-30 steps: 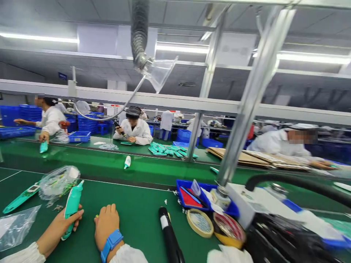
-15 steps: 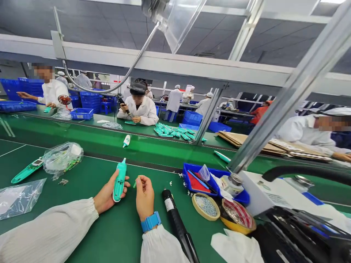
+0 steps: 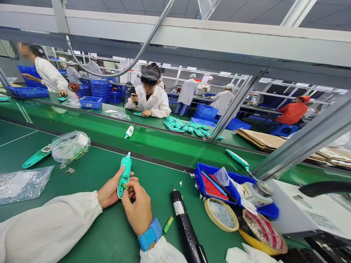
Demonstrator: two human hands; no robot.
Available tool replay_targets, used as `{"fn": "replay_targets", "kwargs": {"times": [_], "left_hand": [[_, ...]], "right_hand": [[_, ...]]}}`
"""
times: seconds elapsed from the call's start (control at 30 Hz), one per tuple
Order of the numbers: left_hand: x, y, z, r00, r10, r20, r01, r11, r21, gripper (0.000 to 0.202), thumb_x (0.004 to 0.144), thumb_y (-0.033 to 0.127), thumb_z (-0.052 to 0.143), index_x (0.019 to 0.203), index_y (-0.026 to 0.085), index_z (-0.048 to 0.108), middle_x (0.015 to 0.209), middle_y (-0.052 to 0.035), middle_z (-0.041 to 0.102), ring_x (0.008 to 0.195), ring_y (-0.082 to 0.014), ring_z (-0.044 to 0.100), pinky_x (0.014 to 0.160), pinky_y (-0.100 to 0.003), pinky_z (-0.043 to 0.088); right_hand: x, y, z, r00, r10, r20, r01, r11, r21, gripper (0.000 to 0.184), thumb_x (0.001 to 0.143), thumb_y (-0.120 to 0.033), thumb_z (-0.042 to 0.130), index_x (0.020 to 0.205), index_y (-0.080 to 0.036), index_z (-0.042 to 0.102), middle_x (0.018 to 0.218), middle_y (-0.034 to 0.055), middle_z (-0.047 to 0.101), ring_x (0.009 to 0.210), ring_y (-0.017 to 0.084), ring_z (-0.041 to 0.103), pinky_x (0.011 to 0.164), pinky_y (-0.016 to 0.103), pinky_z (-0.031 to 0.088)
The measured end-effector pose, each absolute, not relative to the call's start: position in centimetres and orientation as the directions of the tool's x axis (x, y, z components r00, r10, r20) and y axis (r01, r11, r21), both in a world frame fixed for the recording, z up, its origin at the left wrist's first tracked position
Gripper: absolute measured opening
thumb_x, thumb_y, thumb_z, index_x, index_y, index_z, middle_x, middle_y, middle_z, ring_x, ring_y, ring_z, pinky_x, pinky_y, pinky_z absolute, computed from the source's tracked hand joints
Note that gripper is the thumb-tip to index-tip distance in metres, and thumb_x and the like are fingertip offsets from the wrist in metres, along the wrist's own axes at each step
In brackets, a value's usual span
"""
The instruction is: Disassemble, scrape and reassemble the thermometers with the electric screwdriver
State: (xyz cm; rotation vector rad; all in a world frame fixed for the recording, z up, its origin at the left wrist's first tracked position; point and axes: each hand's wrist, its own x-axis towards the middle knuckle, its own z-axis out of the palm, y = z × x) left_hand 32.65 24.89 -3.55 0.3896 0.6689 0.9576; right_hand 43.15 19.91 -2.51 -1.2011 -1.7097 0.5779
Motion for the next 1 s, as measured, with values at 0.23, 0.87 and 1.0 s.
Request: {"fn": "replay_targets", "kwargs": {"times": [0.23, 0.87, 1.0], "left_hand": [[32.5, 24.9, -2.9, 0.295, 0.883, -0.365, -0.632, 0.466, 0.619, 0.044, 0.081, 0.054, 0.044, 0.09, 0.012, 0.05, 0.081, -0.0092, 0.062, 0.074, -0.0158, 0.062, 0.073, -0.028, 0.049], [32.5, 23.6, -2.2, 0.447, 0.863, -0.237, -0.597, 0.485, 0.64, 0.033, 0.084, 0.045, 0.044, 0.095, 0.015, 0.049, 0.095, -0.0096, 0.062, 0.086, -0.0204, 0.062, 0.079, -0.036, 0.05], [32.4, 23.4, -2.4, 0.427, 0.857, -0.289, -0.533, 0.497, 0.685, 0.033, 0.085, 0.043, 0.045, 0.1, 0.014, 0.049, 0.101, -0.0124, 0.061, 0.092, -0.0218, 0.061, 0.082, -0.036, 0.049]], "right_hand": [[43.5, 19.8, -2.4, -0.232, 0.757, 0.611, 0.687, 0.572, -0.449, 0.016, 0.086, -0.02, 0.041, 0.086, -0.019, 0.056, 0.074, 0.0044, 0.061, 0.067, 0.015, 0.053, 0.061, 0.028, 0.044], [41.8, 20.7, -3.8, -0.011, 0.945, 0.328, 0.564, 0.276, -0.778, 0.011, 0.081, -0.024, 0.051, 0.084, -0.02, 0.042, 0.069, -0.0023, 0.058, 0.054, 0.009, 0.055, 0.048, 0.019, 0.047], [43.7, 19.3, -2.4, 0.022, 0.969, 0.244, 0.672, 0.167, -0.722, 0.01, 0.082, -0.028, 0.049, 0.079, -0.02, 0.046, 0.068, -0.0033, 0.06, 0.055, 0.008, 0.056, 0.049, 0.017, 0.045]]}}
